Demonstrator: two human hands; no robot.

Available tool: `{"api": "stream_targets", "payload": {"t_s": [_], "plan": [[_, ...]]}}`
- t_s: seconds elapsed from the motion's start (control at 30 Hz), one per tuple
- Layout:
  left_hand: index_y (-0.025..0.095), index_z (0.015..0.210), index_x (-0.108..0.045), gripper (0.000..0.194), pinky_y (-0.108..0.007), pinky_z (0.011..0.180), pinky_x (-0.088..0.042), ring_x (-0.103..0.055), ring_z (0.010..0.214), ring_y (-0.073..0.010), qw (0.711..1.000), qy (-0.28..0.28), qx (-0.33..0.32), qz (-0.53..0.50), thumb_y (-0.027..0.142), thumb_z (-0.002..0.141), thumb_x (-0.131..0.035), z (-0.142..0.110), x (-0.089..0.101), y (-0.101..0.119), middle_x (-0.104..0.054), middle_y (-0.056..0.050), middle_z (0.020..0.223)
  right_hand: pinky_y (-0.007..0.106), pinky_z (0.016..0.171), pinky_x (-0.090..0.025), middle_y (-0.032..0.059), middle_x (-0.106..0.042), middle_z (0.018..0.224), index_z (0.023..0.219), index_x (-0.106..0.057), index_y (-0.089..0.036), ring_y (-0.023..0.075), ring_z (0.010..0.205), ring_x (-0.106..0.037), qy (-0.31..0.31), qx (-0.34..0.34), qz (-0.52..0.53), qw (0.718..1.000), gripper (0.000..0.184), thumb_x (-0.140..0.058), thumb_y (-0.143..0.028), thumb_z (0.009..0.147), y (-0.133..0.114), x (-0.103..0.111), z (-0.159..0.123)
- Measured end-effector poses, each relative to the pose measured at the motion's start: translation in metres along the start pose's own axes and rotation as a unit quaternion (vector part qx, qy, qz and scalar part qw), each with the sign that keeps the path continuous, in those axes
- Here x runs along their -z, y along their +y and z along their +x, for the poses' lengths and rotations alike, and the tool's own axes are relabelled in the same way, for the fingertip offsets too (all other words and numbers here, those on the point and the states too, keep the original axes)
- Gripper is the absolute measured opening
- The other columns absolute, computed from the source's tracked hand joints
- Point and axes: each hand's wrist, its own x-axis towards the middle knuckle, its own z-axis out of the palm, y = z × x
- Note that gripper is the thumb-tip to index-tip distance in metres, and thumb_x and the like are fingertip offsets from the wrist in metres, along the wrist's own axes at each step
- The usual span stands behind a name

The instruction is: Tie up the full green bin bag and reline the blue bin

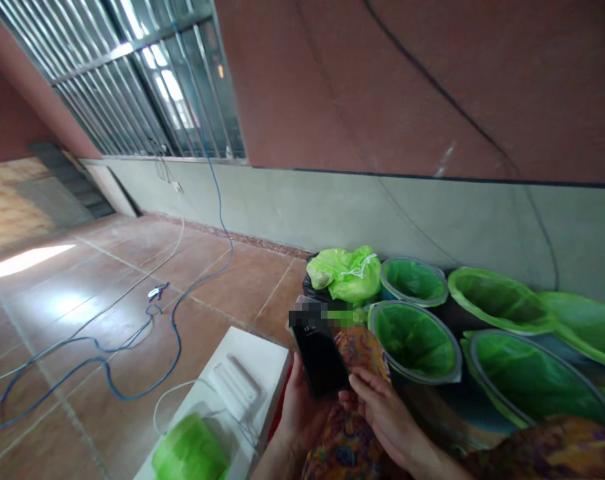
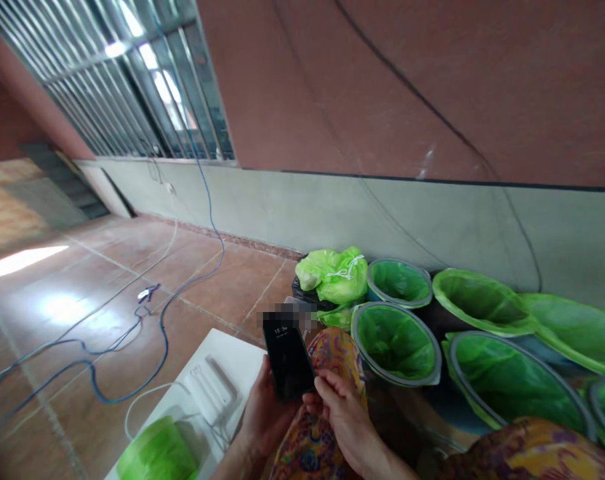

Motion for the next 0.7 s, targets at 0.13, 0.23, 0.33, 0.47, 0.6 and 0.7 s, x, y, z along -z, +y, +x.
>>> {"api": "stream_targets", "payload": {"t_s": [0.13, 0.23, 0.33, 0.47, 0.6, 0.7], "plan": [[0.012, 0.118, -0.069, 0.081, -0.036, 0.072, -0.048, -0.064, 0.084, -0.0243, 0.992, -0.071, 0.091, 0.052, 0.079, 0.082, -0.041, 0.018, -0.026, -0.022, -0.067, -0.016, 0.123, 0.028, 0.064, -0.055, 0.0033, -0.071, 0.083, 0.095, -0.073, -0.019, 0.0157, 0.069, -0.067, 0.008, 0.05, 0.052, 0.997, 0.046, -0.088, -0.045, 0.06, -0.01, 0.029, -0.013], [0.015, 0.12, -0.068, 0.081, -0.035, 0.068, -0.047, -0.063, 0.08, -0.0227, 0.986, -0.085, 0.115, 0.084, 0.08, 0.081, -0.041, 0.032, -0.04, -0.036, -0.064, -0.016, 0.127, 0.029, 0.065, -0.053, 0.0038, -0.072, 0.081, 0.095, -0.073, -0.02, 0.0162, 0.069, -0.067, 0.012, 0.071, 0.071, 0.995, 0.047, -0.088, -0.048, 0.06, -0.014, 0.048, -0.018], [0.015, 0.118, -0.068, 0.081, -0.039, 0.071, -0.05, -0.064, 0.088, -0.0272, 0.978, -0.095, 0.13, 0.132, 0.081, 0.08, -0.04, 0.044, -0.05, -0.045, -0.066, -0.017, 0.123, 0.027, 0.061, -0.049, 0.0041, -0.073, 0.08, 0.092, -0.074, -0.019, 0.0165, 0.067, -0.066, 0.005, 0.082, 0.033, 0.996, 0.046, -0.084, -0.054, 0.064, -0.019, 0.067, -0.017], [0.014, 0.112, -0.07, 0.076, -0.047, 0.096, -0.047, -0.059, 0.115, -0.0328, 0.973, -0.1, 0.13, 0.164, 0.078, 0.08, -0.046, 0.055, -0.061, -0.049, -0.069, -0.017, 0.115, 0.024, 0.055, -0.042, 0.003, -0.07, 0.067, 0.073, -0.073, -0.016, 0.0135, 0.057, -0.059, 0.061, 0.123, -0.029, 0.99, 0.045, -0.08, -0.06, 0.063, -0.032, 0.095, -0.008], [0.014, 0.113, -0.069, 0.076, -0.051, 0.098, -0.048, -0.056, 0.122, -0.0338, 0.965, -0.105, 0.167, 0.173, 0.079, 0.08, -0.046, 0.062, -0.069, -0.053, -0.068, -0.017, 0.119, 0.024, 0.058, -0.044, 0.0034, -0.072, 0.073, 0.078, -0.076, -0.018, 0.0149, 0.066, -0.062, 0.141, 0.187, -0.021, 0.972, 0.046, -0.08, -0.06, 0.062, -0.061, 0.113, 0.002], [0.015, 0.119, -0.067, 0.078, -0.049, 0.092, -0.051, -0.057, 0.122, -0.0353, 0.957, -0.095, 0.186, 0.203, 0.08, 0.079, -0.046, 0.067, -0.073, -0.062, -0.068, -0.017, 0.12, 0.023, 0.064, -0.048, 0.0047, -0.074, 0.085, 0.086, -0.077, -0.019, 0.0161, 0.077, -0.065, 0.106, 0.187, 0.014, 0.977, 0.046, -0.08, -0.058, 0.062, -0.081, 0.116, 0.009]]}}
